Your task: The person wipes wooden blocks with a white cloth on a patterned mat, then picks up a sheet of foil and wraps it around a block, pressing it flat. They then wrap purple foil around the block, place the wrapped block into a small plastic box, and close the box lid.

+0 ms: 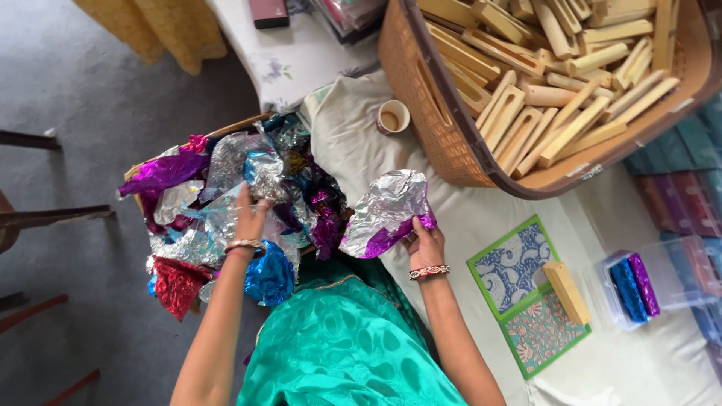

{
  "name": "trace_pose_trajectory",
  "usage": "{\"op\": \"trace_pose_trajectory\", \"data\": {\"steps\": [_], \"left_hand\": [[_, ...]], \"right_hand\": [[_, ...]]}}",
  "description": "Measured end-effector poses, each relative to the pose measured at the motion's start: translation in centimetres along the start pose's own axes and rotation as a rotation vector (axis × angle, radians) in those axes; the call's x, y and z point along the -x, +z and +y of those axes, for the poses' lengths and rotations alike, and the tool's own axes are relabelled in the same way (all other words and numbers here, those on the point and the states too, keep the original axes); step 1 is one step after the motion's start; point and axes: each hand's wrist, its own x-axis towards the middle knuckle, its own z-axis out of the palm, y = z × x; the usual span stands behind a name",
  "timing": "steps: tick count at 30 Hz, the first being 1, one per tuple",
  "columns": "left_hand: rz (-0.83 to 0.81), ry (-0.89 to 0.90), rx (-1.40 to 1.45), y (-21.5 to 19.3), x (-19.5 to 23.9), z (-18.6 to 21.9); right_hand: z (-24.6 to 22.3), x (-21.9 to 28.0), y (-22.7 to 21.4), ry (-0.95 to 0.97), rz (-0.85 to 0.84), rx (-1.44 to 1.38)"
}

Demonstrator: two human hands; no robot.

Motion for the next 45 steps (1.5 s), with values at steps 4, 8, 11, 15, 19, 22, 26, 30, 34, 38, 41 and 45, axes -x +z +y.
{"op": "trace_pose_trajectory", "data": {"steps": [4, 8, 11, 15, 19, 22, 26, 30, 34, 38, 41, 45], "left_hand": [[-0.627, -0.301, -0.83, -1.2, -0.9, 12.6], [-0.273, -0.157, -0.818, 1.2, 0.0, 12.0], [-0.107, 0.157, -0.507, 3.3, 2.2, 15.6], [-0.45, 0.021, 0.175, 7.9, 7.2, 27.4], [-0.929, -0.192, 0.299, 16.0, 11.8, 32.8], [-1.024, -0.392, 0.637, 20.0, 14.7, 36.0], [-0.954, -0.509, 0.85, 23.9, 16.7, 38.6], [-0.82, -0.549, 0.854, 27.3, 17.3, 39.8], [-0.805, -0.38, 0.789, 32.3, 18.9, 36.9], [-0.773, -0.322, 0.711, 36.5, 21.1, 35.5], [-0.749, -0.264, 0.522, 39.1, 22.4, 35.0], [-0.715, -0.226, 0.291, 41.9, 23.1, 34.4]], "right_hand": [[-0.2, 1.1, -1.0, -0.01, -0.002, -0.023], [-0.9, 2.7, -3.3, -0.029, 0.024, -0.059], [-1.4, 4.4, -5.7, -0.069, 0.046, -0.109], [-3.4, 7.7, -7.8, -0.115, 0.086, -0.151], [-4.4, 11.1, -11.1, -0.17, 0.142, -0.162], [-5.7, 13.5, -13.3, -0.244, 0.179, -0.102], [-4.4, 14.1, -20.5, -0.431, 0.185, 0.203], [-3.6, 15.6, -27.8, -0.354, 0.213, 0.158], [-6.6, 19.2, -30.4, -0.301, 0.194, -0.007], [-8.0, 20.8, -33.9, -0.164, 0.301, 0.051], [-7.7, 20.9, -37.0, -0.113, 0.401, 0.135], [-6.7, 21.8, -39.9, -0.038, 0.463, 0.166]]}}
